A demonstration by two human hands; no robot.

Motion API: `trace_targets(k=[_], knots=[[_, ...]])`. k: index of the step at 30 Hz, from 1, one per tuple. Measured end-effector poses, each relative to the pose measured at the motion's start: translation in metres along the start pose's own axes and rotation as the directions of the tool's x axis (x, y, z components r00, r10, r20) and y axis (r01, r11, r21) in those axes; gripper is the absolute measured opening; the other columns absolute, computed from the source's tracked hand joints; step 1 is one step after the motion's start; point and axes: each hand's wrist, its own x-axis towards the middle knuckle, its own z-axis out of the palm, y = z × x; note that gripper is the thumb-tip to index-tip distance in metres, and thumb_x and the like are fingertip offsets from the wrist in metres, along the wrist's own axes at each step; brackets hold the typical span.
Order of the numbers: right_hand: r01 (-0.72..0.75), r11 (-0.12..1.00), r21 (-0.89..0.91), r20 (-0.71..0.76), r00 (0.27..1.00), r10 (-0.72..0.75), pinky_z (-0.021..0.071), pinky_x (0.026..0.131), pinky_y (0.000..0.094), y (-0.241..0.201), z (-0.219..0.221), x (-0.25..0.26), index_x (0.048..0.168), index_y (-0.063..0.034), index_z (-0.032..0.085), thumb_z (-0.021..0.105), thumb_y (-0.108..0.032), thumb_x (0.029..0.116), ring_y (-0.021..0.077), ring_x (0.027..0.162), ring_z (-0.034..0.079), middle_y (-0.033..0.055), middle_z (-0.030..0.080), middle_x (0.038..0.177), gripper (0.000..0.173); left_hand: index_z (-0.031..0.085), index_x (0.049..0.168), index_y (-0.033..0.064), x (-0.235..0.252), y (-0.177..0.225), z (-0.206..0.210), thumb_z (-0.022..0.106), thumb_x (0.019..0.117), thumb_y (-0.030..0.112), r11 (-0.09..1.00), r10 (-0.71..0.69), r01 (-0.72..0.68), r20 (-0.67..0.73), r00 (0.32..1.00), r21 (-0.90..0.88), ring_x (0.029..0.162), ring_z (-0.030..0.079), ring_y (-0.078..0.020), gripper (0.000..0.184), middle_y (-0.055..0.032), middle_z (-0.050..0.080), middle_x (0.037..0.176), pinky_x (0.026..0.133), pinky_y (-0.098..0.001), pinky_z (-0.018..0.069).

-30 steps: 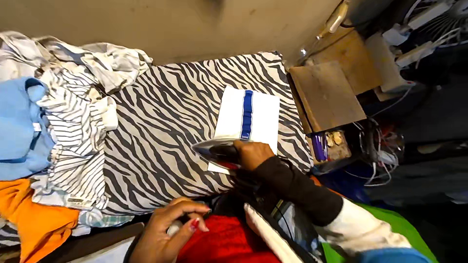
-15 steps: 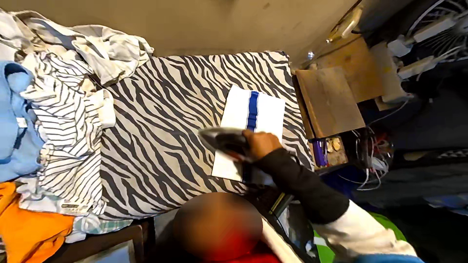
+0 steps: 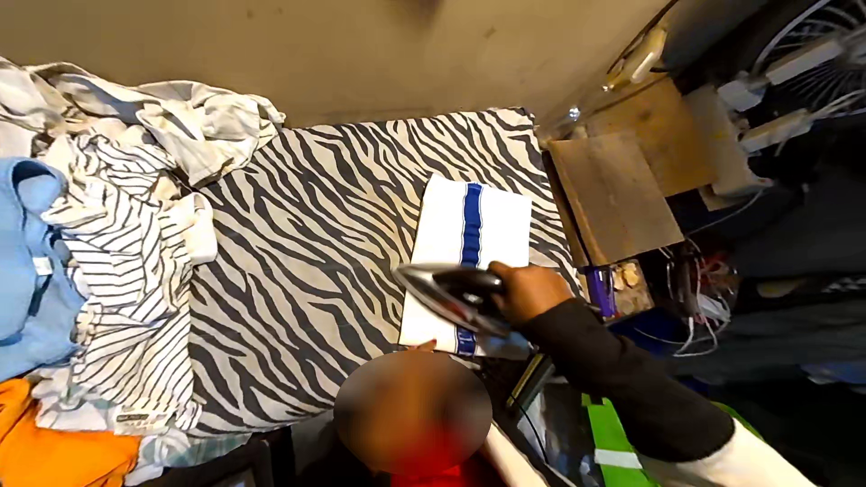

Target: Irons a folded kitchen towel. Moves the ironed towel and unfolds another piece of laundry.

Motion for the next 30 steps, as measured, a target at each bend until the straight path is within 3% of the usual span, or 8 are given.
trace_targets(k=[5,9,13,16,20,24,27,30], knots=[[-0.192,0.964,0.182,-0.242,0.942,0.233,0.0504,0.075,0.0733,-0.004,-0.009,0.054,0.118,0.0044,0.065,0.068,-0.020,0.0976,0.0586,0.098,0.066,0.0366,0.068,0.099,0.031,0.056,0.145,0.0036,0.004,-0.014,0.019,0.074,0.0880,0.017,0.986,-0.138,0.121,0.160,0.978,0.111,0.146,0.043,-0.0392,0.061,-0.0181,0.047,0.156,0.117,-0.0647,0.0318],[-0.283,0.942,0.180,-0.136,0.941,0.309,0.0504,0.086,0.0707,-0.036,-0.030,0.090,0.135,0.0023,0.057,0.066,-0.029,0.1001,0.0551,0.111,0.065,0.0342,0.067,0.116,0.048,0.058,0.144,0.0092,0.002,-0.013,0.014,0.071,0.0902,0.019,0.984,-0.166,0.148,0.195,0.967,0.101,0.144,0.046,-0.0374,0.056,-0.0158,0.049,0.155,0.115,-0.0660,0.0334],[-0.185,0.972,0.143,-0.284,0.933,0.220,0.0529,0.072,0.0697,-0.027,-0.018,0.099,0.122,0.0032,0.062,0.068,-0.033,0.0981,0.0556,0.095,0.068,0.0335,0.069,0.100,0.044,0.064,0.137,0.0058,0.003,-0.014,0.007,0.062,0.0929,0.018,0.936,-0.348,0.345,-0.040,0.937,-0.075,0.136,0.053,-0.0387,0.046,-0.0207,0.048,0.154,0.108,-0.0557,0.0463],[-0.280,0.948,0.154,-0.136,0.944,0.301,0.0508,0.089,0.0674,-0.042,-0.035,0.101,0.136,0.0022,0.057,0.060,-0.046,0.1027,0.0514,0.113,0.066,0.0318,0.068,0.119,0.059,0.065,0.135,0.0005,0.007,-0.011,0.003,0.065,0.0897,0.012,0.875,-0.475,0.450,-0.138,0.869,-0.177,0.131,0.055,-0.0417,0.047,-0.0220,0.051,0.151,0.108,-0.0500,0.0458],[-0.098,0.979,0.177,-0.316,0.937,0.151,0.0530,0.075,0.0692,-0.026,-0.015,0.091,0.123,0.0058,0.059,0.059,-0.059,0.0996,0.0548,0.097,0.068,0.0335,0.068,0.100,0.069,0.069,0.130,0.0008,0.012,-0.013,-0.010,0.061,0.0919,0.007,0.833,-0.518,0.467,-0.121,0.847,-0.296,0.123,0.062,-0.0309,0.039,-0.0149,0.062,0.142,0.102,-0.0405,0.0508],[-0.189,0.965,0.181,-0.141,0.966,0.216,0.0478,0.095,0.0683,-0.037,-0.043,0.107,0.133,0.0056,0.058,0.057,-0.059,0.1009,0.0515,0.120,0.062,0.0335,0.065,0.124,0.072,0.068,0.132,0.0031,0.014,-0.015,-0.018,0.057,0.0956,0.008,0.772,-0.593,0.545,-0.062,0.803,-0.327,0.095,0.067,-0.0161,0.038,-0.0111,0.073,0.118,0.080,-0.0286,0.0547],[-0.169,0.969,0.182,-0.119,0.974,0.193,0.0470,0.098,0.0678,-0.036,-0.048,0.110,0.136,0.0053,0.057,0.056,-0.060,0.1010,0.0513,0.123,0.060,0.0334,0.064,0.128,0.074,0.058,0.143,0.0022,0.018,-0.018,-0.025,0.055,0.1001,0.012,0.680,-0.652,0.649,0.121,0.748,-0.341,0.077,0.064,-0.0109,0.044,-0.0110,0.073,0.117,0.071,-0.0292,0.0521],[-0.149,0.972,0.181,-0.123,0.977,0.172,0.0466,0.099,0.0670,-0.035,-0.048,0.113,0.134,0.0058,0.058,0.054,-0.060,0.1016,0.0497,0.124,0.060,0.0325,0.064,0.128,0.073,0.058,0.140,0.0026,0.021,-0.024,-0.026,0.055,0.1012,0.011,0.600,-0.686,0.682,0.171,0.707,-0.418,0.074,0.064,-0.0066,0.040,-0.0081,0.073,0.114,0.070,-0.0254,0.0531]])
